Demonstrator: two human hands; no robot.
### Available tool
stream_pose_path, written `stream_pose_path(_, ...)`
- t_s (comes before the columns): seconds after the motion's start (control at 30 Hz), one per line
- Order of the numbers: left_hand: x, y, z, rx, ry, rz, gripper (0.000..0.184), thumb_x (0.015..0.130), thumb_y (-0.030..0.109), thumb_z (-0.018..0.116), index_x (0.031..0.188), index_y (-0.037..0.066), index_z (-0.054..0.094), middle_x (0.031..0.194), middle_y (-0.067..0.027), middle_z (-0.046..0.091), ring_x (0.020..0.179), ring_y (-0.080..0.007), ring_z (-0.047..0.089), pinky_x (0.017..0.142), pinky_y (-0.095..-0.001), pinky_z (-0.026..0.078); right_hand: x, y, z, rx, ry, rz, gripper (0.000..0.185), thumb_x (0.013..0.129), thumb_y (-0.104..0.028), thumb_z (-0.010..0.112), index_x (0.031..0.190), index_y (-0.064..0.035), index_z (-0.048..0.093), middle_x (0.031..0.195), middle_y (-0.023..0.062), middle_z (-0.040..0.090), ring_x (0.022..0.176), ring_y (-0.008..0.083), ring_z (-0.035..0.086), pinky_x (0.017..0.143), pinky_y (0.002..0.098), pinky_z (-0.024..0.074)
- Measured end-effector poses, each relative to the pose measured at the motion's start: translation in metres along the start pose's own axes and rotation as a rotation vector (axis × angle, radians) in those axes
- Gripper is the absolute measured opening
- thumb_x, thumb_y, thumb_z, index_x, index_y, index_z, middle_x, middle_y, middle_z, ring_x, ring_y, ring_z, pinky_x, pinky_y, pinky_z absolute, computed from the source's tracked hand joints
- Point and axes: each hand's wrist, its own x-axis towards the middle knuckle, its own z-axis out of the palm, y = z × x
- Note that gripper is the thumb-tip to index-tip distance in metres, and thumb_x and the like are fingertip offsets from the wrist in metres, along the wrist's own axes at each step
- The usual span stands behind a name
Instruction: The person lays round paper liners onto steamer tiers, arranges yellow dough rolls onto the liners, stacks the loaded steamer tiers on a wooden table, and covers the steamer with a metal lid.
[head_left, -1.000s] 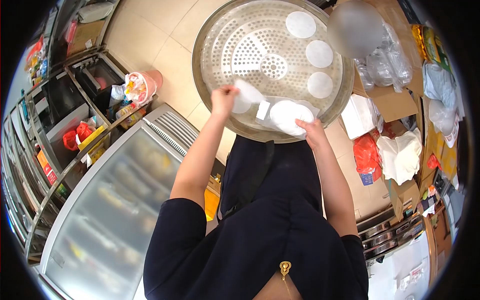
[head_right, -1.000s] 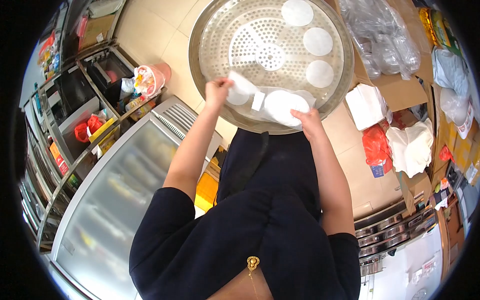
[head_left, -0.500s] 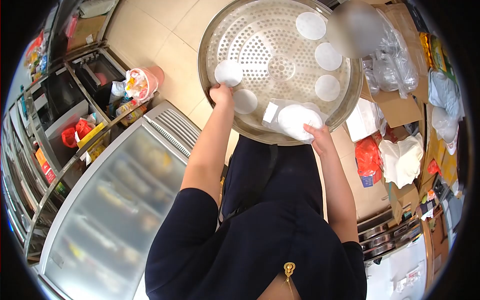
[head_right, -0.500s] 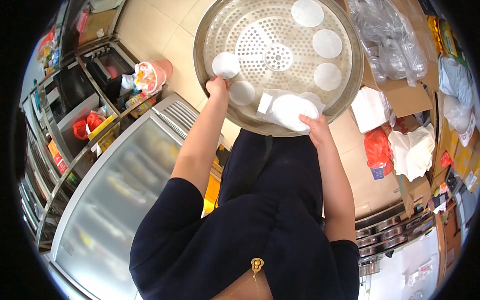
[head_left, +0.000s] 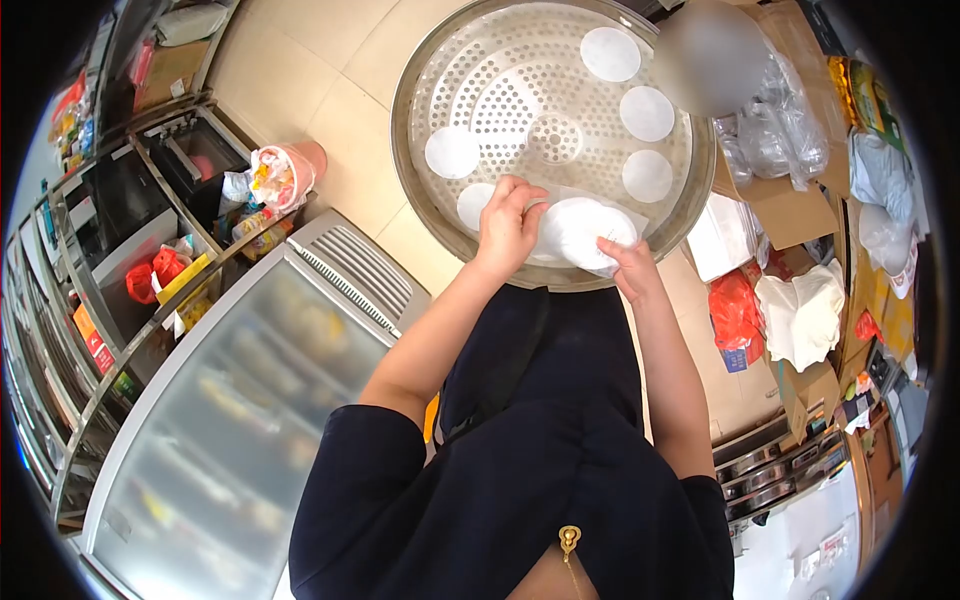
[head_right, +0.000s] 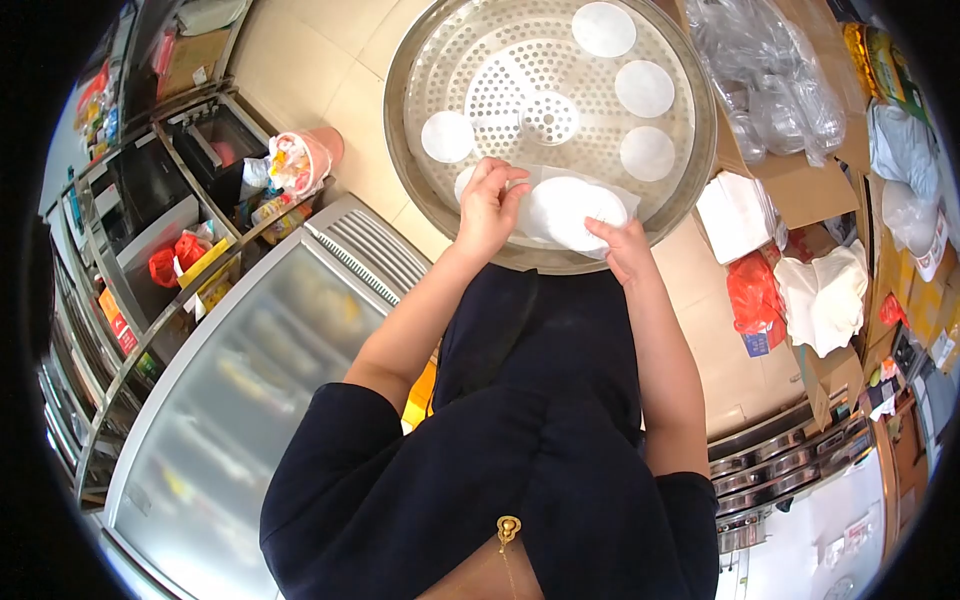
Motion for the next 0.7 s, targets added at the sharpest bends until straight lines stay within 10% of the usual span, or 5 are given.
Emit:
stream_pose_path(0.3,0.009,-0.023,0.005,-0.012,-0.222,-0.07,0.008,0.076,0.002,0.064,0.083,-0.001,0.062,0.069,-0.0073,0.057,0.056,-0.0143,0.051,0.054,-0.028,0.042,-0.001,-0.006,0.007,-0.012,-0.032,0.007,0.046,0.075,0.0,0.067,0.117,0.0045,0.05,0.111,0.0115,0.059,0.101,0.0203,0.058,0.086,0.0334,0.0472)
stream_pose_path(0.7,0.102,-0.143,-0.019,-0.887,0.572,-0.977,0.009,0.082,0.001,0.058,0.091,0.004,0.056,0.071,-0.0021,0.054,0.051,-0.0095,0.043,0.043,-0.0221,0.034,0.002,0.002,-0.021,-0.031,0.05,-0.015,0.044,0.076,-0.003,0.067,0.116,0.0042,0.051,0.109,0.0115,0.06,0.1,0.02,0.058,0.087,0.0326,0.0463)
